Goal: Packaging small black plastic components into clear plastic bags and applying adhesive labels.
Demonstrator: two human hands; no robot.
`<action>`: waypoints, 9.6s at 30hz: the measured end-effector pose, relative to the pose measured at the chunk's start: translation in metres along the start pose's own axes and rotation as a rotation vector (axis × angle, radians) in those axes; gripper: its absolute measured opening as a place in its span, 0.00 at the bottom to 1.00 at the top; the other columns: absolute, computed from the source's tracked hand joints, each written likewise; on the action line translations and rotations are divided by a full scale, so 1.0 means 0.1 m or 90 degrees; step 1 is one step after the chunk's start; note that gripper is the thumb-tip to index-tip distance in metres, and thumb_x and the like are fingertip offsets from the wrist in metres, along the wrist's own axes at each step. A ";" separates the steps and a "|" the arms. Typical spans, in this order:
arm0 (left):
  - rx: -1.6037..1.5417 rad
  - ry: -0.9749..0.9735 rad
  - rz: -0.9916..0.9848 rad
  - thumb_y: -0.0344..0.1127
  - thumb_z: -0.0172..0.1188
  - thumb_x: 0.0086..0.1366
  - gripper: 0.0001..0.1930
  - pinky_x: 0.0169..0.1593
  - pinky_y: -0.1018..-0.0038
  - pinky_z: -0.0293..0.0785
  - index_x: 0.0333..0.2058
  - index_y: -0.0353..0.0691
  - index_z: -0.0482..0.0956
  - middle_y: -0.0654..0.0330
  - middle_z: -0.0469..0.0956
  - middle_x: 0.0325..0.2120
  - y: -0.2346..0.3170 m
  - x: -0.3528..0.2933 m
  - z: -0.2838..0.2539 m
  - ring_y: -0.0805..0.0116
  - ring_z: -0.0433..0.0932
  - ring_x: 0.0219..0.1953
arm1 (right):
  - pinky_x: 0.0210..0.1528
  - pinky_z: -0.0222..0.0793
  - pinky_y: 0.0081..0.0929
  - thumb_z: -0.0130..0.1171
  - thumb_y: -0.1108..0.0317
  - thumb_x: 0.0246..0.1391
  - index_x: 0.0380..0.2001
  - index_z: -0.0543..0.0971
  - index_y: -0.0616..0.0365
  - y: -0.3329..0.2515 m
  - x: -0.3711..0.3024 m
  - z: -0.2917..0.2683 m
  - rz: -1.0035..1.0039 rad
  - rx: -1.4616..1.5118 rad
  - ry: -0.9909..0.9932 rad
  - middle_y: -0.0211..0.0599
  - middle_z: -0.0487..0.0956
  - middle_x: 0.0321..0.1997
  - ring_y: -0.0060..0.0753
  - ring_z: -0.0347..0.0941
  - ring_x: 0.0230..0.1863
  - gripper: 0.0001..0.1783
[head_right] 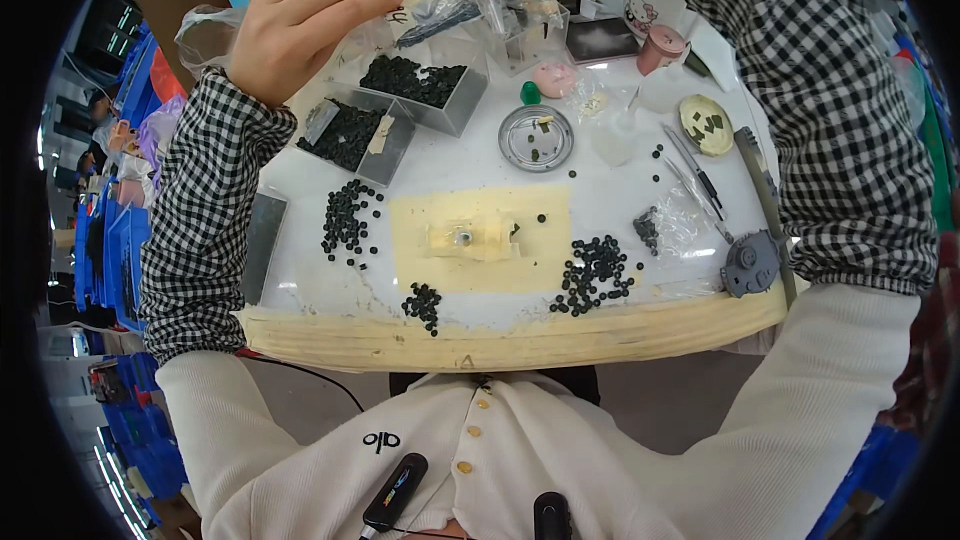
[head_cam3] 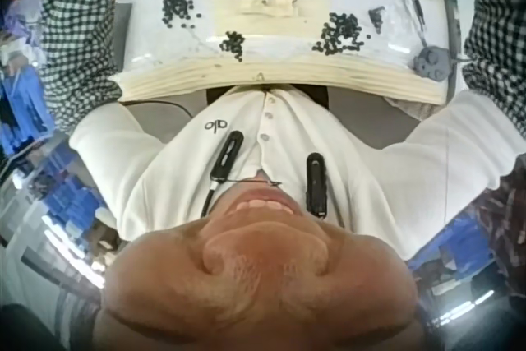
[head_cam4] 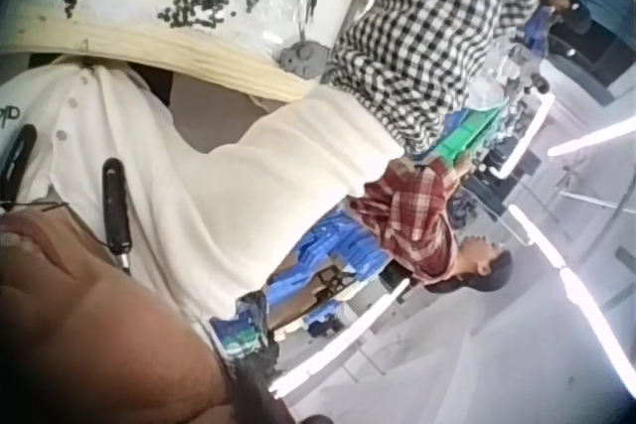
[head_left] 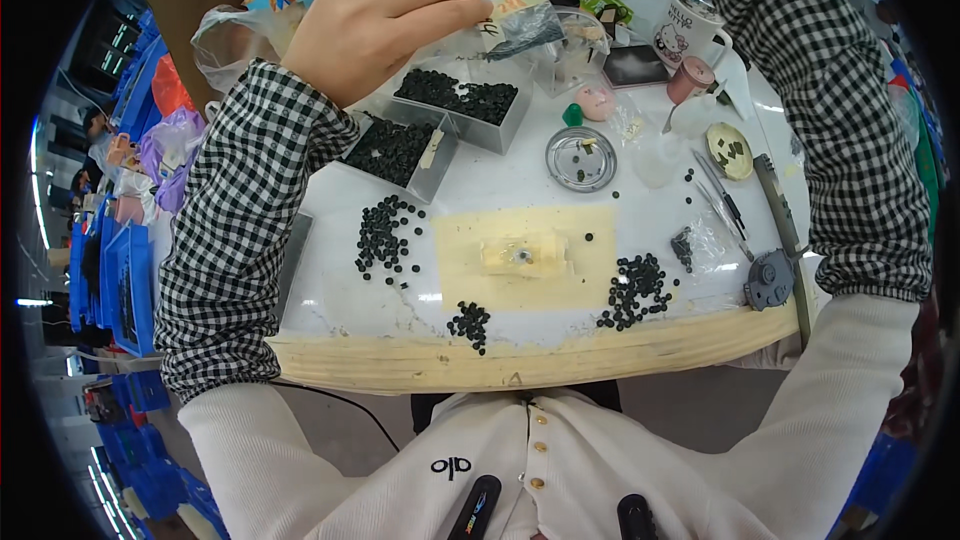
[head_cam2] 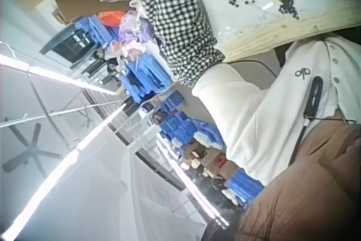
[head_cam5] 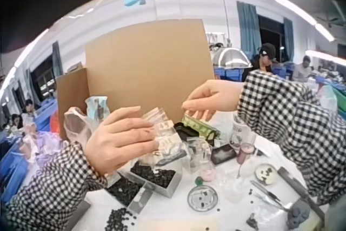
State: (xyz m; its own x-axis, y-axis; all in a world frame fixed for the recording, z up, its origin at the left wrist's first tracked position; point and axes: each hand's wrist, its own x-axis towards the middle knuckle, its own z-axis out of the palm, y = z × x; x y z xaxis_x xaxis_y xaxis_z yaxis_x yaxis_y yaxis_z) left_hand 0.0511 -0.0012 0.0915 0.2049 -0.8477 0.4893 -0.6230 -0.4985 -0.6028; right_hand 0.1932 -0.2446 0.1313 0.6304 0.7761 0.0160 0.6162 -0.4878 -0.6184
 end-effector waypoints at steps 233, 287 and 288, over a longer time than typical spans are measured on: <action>-1.345 0.130 -1.066 0.26 0.53 0.64 0.24 0.55 0.73 0.68 0.58 0.30 0.60 0.51 0.71 0.51 2.69 -1.07 -1.17 0.67 0.72 0.53 | 0.27 0.66 0.10 0.49 0.67 0.63 0.51 0.69 0.66 -0.77 -1.97 2.51 0.005 0.508 0.155 0.34 0.77 0.38 0.14 0.70 0.29 0.17; -1.094 0.010 -0.886 0.23 0.56 0.62 0.06 0.40 0.77 0.73 0.37 0.28 0.77 0.52 0.80 0.35 2.81 -0.78 -1.16 0.71 0.78 0.36 | 0.28 0.70 0.24 0.63 0.80 0.41 0.30 0.80 0.61 -0.90 -2.31 2.75 -0.101 0.198 0.309 0.35 0.75 0.27 0.31 0.74 0.26 0.09; -1.120 0.018 -0.892 0.24 0.55 0.63 0.06 0.41 0.77 0.74 0.38 0.28 0.76 0.52 0.79 0.35 2.85 -0.68 -1.06 0.70 0.78 0.36 | 0.28 0.70 0.23 0.64 0.81 0.40 0.31 0.80 0.61 -0.91 -2.33 2.78 -0.114 0.176 0.319 0.36 0.76 0.28 0.31 0.74 0.26 0.10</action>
State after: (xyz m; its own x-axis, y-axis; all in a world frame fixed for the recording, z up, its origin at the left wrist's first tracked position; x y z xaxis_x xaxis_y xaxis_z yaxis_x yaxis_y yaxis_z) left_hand -0.2200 -0.0669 -0.0467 0.9787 -0.2049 -0.0113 0.0175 0.0283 0.9994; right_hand -0.1411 -0.2699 -0.0342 0.7149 0.5211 0.4662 0.6303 -0.1919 -0.7522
